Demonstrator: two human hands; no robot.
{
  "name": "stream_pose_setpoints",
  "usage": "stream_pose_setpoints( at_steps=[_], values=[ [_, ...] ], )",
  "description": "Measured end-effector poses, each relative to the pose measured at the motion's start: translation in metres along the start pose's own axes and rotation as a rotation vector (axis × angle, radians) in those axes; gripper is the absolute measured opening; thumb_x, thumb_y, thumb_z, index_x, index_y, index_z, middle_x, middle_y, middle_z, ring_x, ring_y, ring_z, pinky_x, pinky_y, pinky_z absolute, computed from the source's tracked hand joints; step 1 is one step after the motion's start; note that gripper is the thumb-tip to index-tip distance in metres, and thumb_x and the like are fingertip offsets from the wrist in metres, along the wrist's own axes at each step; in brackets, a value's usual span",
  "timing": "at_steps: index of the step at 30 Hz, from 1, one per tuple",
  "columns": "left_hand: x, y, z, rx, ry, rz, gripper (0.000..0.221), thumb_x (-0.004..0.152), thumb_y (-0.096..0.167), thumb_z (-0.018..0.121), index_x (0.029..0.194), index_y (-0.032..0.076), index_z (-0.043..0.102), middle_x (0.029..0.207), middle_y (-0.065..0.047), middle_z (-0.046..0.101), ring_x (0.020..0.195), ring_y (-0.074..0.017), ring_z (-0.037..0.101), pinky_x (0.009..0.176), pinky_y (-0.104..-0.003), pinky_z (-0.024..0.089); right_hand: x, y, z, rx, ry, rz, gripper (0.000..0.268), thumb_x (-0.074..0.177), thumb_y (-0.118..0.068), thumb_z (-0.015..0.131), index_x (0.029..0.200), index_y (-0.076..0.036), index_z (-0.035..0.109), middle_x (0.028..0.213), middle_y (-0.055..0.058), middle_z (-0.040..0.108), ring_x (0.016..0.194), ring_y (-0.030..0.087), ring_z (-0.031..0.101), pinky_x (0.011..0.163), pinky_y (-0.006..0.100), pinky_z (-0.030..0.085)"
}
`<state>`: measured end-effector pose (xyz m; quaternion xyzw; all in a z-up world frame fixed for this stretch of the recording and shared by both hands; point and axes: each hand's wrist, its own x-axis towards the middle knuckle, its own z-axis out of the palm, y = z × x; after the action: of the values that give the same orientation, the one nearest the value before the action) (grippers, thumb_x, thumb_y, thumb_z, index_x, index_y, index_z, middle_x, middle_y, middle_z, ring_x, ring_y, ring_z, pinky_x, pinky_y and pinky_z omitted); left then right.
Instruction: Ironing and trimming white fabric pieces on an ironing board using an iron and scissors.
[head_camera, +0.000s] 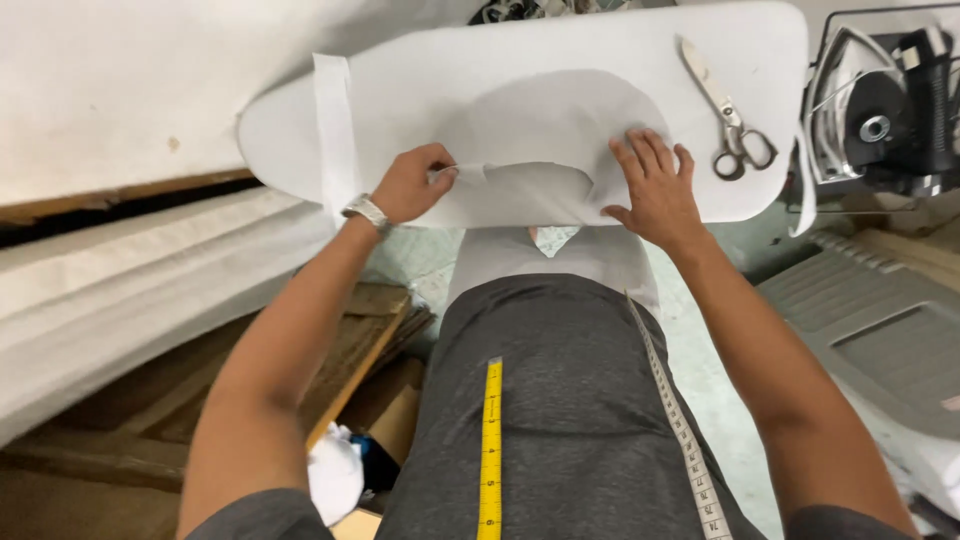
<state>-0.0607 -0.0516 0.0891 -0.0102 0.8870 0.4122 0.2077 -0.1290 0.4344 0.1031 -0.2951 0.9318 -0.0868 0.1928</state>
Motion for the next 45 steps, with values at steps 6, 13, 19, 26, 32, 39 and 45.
stream_pose_setpoints(
  at_steps=[6,13,19,26,32,39,45],
  values=[
    [-0.016,0.06,-0.113,-0.33,-0.173,-0.286,0.025,0.12,0.028,0.08,0.13,0.006,0.086,0.119,-0.01,0.079,0.119,-0.0279,0.075,0.105,-0.05,0.063,0.031,0.003,0.078,-0.036,0.422,-0.114,0.013,0.12,-0.035,0.089,0.132,-0.031,0.089,0.137,-0.006,0.085,0.152,0.021,0.073,0.139,0.069,0.035],
    [-0.017,0.072,-0.178,-0.511,-0.334,-0.467,0.022,0.116,0.026,0.086,0.13,0.01,0.086,0.107,-0.001,0.083,0.096,-0.0139,0.082,0.089,-0.033,0.069,0.009,0.0,-0.07,0.391,0.016,-0.123,0.016,0.102,-0.034,0.088,0.116,-0.029,0.082,0.115,-0.005,0.087,0.131,0.029,0.083,0.134,0.079,0.046],
    [0.054,0.048,-0.137,0.003,-0.443,-0.327,0.03,0.124,0.04,0.065,0.131,0.016,0.083,0.144,-0.004,0.083,0.136,-0.0277,0.071,0.122,-0.05,0.05,0.087,0.034,-0.124,0.285,-0.321,-0.059,0.031,0.118,-0.034,0.069,0.133,-0.013,0.086,0.125,0.009,0.092,0.112,0.04,0.084,0.1,0.055,0.06],
    [0.04,-0.011,0.063,0.454,0.503,0.081,0.06,0.12,0.028,0.082,0.172,0.005,0.064,0.178,-0.025,0.065,0.163,-0.05,0.06,0.124,-0.069,0.053,0.012,0.174,-0.143,0.049,0.129,0.019,0.057,0.128,-0.038,0.092,0.171,0.0,0.084,0.167,0.028,0.082,0.152,0.05,0.071,0.123,0.063,0.053],
    [0.001,0.052,0.192,0.6,0.245,-0.075,0.081,0.119,0.063,0.074,0.189,0.026,0.058,0.205,-0.017,0.032,0.188,-0.0455,0.03,0.143,-0.08,0.028,-0.072,0.357,-0.137,-0.215,0.306,0.197,0.048,0.141,-0.039,0.106,0.158,0.001,0.088,0.137,0.02,0.089,0.127,0.044,0.08,0.09,0.059,0.068],
    [0.021,0.11,0.194,0.608,0.334,-0.091,0.077,0.127,0.06,0.074,0.19,0.019,0.057,0.203,-0.024,0.03,0.184,-0.0523,0.035,0.141,-0.08,0.037,-0.035,0.287,-0.157,0.808,0.032,0.759,0.045,0.146,-0.059,0.065,0.146,-0.015,0.061,0.104,0.004,0.077,0.084,0.015,0.076,0.075,0.033,0.07],
    [0.008,0.115,0.22,0.633,0.281,-0.049,0.08,0.127,0.066,0.069,0.193,0.024,0.055,0.206,-0.022,0.026,0.188,-0.0491,0.027,0.14,-0.08,0.036,-0.055,0.292,-0.162,0.731,0.106,0.695,0.057,0.151,-0.061,0.066,0.123,-0.012,0.058,0.082,0.007,0.059,0.058,0.02,0.056,0.052,0.042,0.044]
  ],
)
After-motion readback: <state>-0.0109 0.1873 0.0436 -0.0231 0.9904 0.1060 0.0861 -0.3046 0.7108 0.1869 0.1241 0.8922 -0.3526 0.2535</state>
